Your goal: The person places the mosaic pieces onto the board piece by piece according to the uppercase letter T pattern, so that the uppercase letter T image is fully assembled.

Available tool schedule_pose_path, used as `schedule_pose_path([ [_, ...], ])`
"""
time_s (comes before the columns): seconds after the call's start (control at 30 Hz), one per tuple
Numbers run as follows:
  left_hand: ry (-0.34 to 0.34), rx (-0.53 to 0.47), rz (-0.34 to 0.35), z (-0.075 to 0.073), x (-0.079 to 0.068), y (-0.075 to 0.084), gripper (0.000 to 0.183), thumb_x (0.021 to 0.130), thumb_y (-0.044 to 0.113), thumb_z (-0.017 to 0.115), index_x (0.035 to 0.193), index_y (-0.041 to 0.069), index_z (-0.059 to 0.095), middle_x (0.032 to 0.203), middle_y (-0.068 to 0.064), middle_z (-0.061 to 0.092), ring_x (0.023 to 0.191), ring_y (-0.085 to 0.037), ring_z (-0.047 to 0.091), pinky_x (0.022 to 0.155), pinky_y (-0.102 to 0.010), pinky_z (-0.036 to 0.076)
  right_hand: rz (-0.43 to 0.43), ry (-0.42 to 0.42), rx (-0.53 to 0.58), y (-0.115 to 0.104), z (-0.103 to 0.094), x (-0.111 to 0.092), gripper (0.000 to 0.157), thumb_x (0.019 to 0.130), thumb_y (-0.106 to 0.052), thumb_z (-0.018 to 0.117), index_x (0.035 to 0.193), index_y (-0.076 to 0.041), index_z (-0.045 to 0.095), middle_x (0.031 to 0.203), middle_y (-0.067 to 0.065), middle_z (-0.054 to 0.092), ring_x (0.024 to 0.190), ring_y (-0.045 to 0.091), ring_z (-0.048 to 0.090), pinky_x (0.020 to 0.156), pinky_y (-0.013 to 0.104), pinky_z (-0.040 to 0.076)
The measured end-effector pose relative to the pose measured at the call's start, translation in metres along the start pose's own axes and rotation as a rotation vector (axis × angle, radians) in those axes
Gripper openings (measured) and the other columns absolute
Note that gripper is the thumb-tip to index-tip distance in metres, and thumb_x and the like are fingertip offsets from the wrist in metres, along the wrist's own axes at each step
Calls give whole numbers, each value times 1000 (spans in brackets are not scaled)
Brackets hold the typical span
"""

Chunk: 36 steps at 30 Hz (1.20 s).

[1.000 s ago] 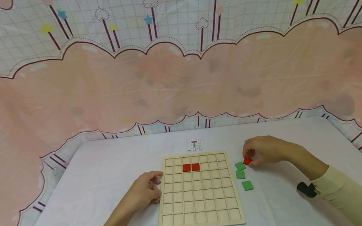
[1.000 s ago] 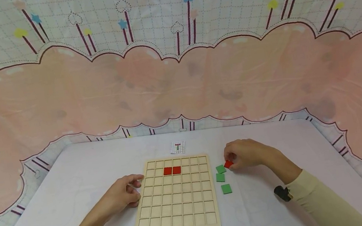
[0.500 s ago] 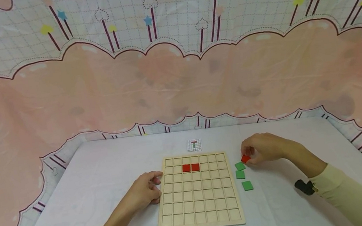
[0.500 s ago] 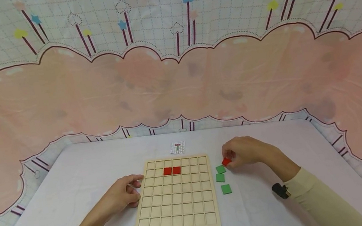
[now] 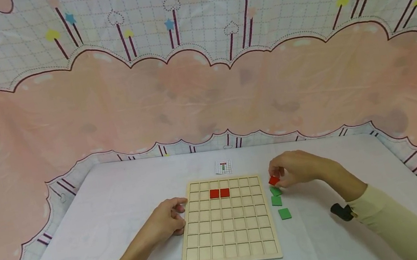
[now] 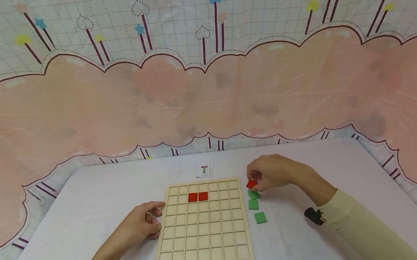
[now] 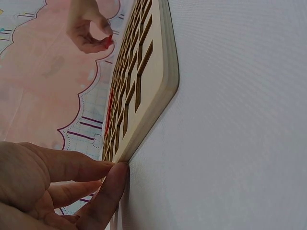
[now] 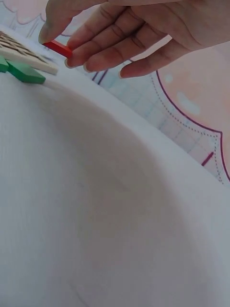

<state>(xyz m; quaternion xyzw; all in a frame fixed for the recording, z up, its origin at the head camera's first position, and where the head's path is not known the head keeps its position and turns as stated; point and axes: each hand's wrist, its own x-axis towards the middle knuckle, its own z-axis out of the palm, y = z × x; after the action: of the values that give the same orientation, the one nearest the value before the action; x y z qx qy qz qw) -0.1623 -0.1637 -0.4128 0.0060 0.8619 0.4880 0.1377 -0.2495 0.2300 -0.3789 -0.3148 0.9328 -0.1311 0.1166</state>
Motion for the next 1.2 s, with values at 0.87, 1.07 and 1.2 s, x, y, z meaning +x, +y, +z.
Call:
schedule_pose_path([
  [0.87,-31,-50,34,-2,-2,-1,61,80,-20,60,139,-8,53,109,-15,50,76,-20,52,55,-28,51,-130,-13,-10,-27,4,27,16,87,-36,79,96,-26,70,87,-13,64,85,11,59,73,26,49],
  [1.07,-25,-48,30,-2,-2,0,61,79,-20,60,139,-7,54,108,-14,50,75,-20,52,54,-27,51,-154,-21,-13,-34,3,32,17,87,-35,79,98,-25,70,88,-12,64,86,12,60,74,26,49],
  [1.2,-24,-46,30,-1,-2,0,61,79,-20,59,139,-7,54,108,-14,50,75,-20,53,55,-27,51,-145,-33,-7,-38,5,37,19,87,-36,80,98,-26,70,88,-13,64,86,10,58,74,26,50],
])
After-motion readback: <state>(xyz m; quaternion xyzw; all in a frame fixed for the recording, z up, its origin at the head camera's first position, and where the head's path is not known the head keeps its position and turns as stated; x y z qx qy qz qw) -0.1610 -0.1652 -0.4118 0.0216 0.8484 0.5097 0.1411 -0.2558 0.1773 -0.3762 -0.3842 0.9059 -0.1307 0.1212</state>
